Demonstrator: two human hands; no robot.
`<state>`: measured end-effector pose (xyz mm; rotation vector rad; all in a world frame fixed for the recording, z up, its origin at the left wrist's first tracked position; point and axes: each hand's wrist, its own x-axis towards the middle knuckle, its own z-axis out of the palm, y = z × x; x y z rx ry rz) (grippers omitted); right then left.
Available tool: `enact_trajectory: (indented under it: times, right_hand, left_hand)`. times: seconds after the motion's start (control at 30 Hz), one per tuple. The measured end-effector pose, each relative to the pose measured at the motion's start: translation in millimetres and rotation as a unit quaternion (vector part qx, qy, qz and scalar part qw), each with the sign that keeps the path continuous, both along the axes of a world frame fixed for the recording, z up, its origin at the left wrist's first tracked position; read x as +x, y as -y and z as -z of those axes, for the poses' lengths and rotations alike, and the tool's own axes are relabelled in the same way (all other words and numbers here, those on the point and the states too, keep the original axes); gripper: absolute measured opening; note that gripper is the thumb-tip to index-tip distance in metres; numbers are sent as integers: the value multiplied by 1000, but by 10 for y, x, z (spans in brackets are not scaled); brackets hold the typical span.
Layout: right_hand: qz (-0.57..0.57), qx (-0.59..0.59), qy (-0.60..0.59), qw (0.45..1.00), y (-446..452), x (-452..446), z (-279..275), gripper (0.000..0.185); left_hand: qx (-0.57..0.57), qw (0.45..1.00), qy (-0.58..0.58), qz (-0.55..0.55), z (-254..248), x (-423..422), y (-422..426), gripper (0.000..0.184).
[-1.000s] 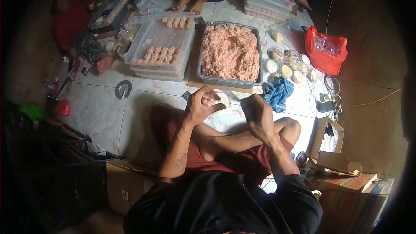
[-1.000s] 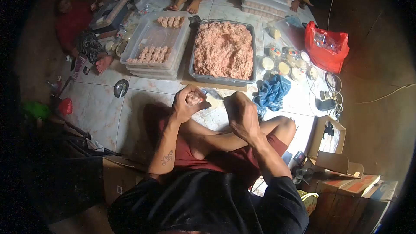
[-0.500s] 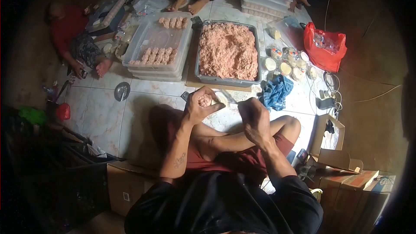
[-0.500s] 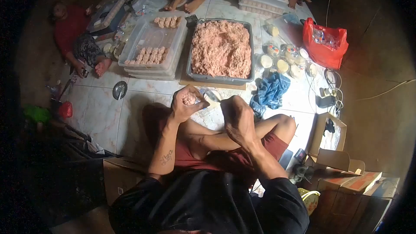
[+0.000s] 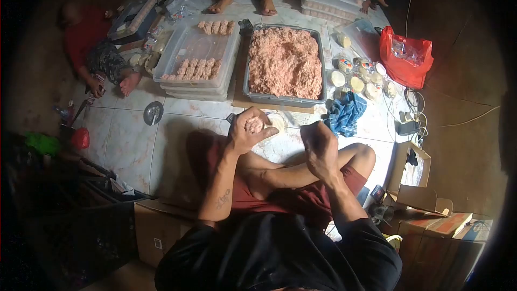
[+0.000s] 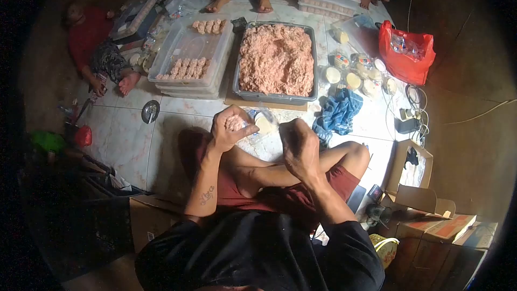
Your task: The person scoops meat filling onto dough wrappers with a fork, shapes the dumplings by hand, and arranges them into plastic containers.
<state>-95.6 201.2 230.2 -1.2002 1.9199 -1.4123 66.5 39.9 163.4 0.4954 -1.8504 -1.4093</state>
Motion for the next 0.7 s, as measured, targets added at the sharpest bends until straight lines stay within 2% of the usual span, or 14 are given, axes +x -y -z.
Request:
enact_trajectory:
  times: [0.03, 0.1, 0.13, 0.17, 0.23, 0.27, 0.37, 0.4, 0.43, 0.5, 0.57, 0.6, 0.63, 0.7]
  right_hand:
    - [1, 1, 1, 1000, 35, 21, 34, 6]
    - [-99, -14, -113, 989, 94, 109, 132, 6]
    - [-82, -11, -139, 987, 102, 110, 76, 5]
    - [-61, -2, -48, 997, 55, 90, 24, 6]
    - [25, 16, 0, 1000, -5, 79, -147, 6]
    - [9, -5, 17, 1000, 4, 66, -51, 8]
    - [-79, -6, -117, 990, 115, 101, 47, 12]
    - [-66, -4, -118, 991, 82, 75, 13, 12]
    - [-23, 38, -7, 999, 34, 87, -112, 11]
    - [9, -14, 14, 1000, 4, 46, -3, 12]
    - [-93, 13, -107, 990, 72, 74, 34, 10]
    - [-72, -38, -140, 987, 109, 72, 178, 10]
    - [-74, -42, -145, 986, 102, 60, 121, 10]
    - [2, 18, -11, 1000, -6, 11, -25, 10]
  left_hand:
    - [1, 1000, 1, 1, 81, -51, 20, 33]
    - [-174, 970, 147, -89, 207, -193, -12, 35]
    - [-87, 981, 159, -64, -119, -202, -72, 32]
    - [-90, 981, 156, -68, -114, -181, -34, 32]
    - [-9, 1000, -25, 13, -84, -30, -5, 31]
    - [-2, 999, 43, 12, -88, 20, -7, 30]
    - [-67, 990, 115, -47, -127, -212, -89, 29]
    - [8, 998, 60, -17, -177, -172, -98, 29]
    - [19, 998, 53, 14, -169, -68, -21, 31]
    - [7, 999, 40, 22, -97, -28, -21, 31]
    - [-15, 994, 106, -11, -135, -181, -92, 29]
    - [-47, 984, 166, -48, -161, -244, -91, 28]
    - [-50, 984, 162, -51, -151, -208, -66, 28]
    - [104, 991, -84, 17, -34, -32, -6, 30]
